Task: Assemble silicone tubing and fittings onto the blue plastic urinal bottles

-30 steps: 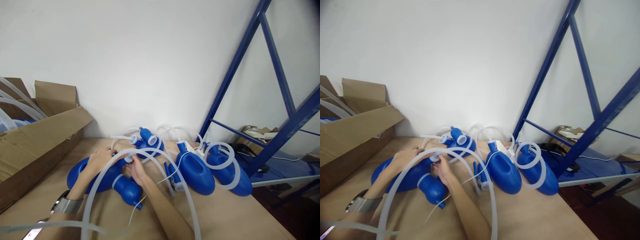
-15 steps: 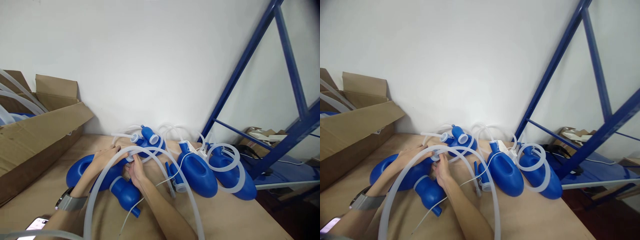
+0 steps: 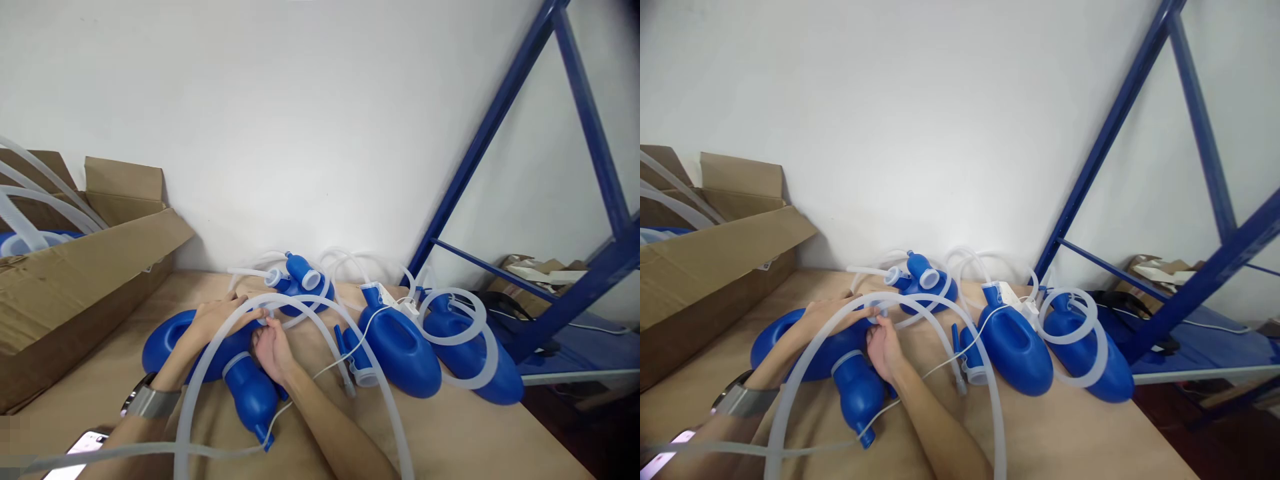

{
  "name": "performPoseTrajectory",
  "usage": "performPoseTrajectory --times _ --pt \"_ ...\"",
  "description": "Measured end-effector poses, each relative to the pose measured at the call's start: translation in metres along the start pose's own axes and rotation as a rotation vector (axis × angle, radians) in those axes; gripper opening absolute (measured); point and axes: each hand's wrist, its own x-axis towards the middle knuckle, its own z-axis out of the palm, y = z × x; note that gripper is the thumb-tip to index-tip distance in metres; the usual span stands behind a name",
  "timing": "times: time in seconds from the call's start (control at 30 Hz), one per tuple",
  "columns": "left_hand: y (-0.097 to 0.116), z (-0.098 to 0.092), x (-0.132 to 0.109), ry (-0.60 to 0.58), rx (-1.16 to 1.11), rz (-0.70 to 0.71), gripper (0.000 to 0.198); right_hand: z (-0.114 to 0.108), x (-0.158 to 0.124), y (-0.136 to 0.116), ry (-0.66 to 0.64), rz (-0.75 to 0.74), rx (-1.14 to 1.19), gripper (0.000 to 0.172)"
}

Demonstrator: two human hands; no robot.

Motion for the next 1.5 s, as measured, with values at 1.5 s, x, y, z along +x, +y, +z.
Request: performPoseTrajectory --times 1.5 --pt "-0.005 -0.004 -0.014 0.022 0.057 -0.074 0.060 0.016 -0.005 0.006 -0.008 -0.017 -0.173 0.029"
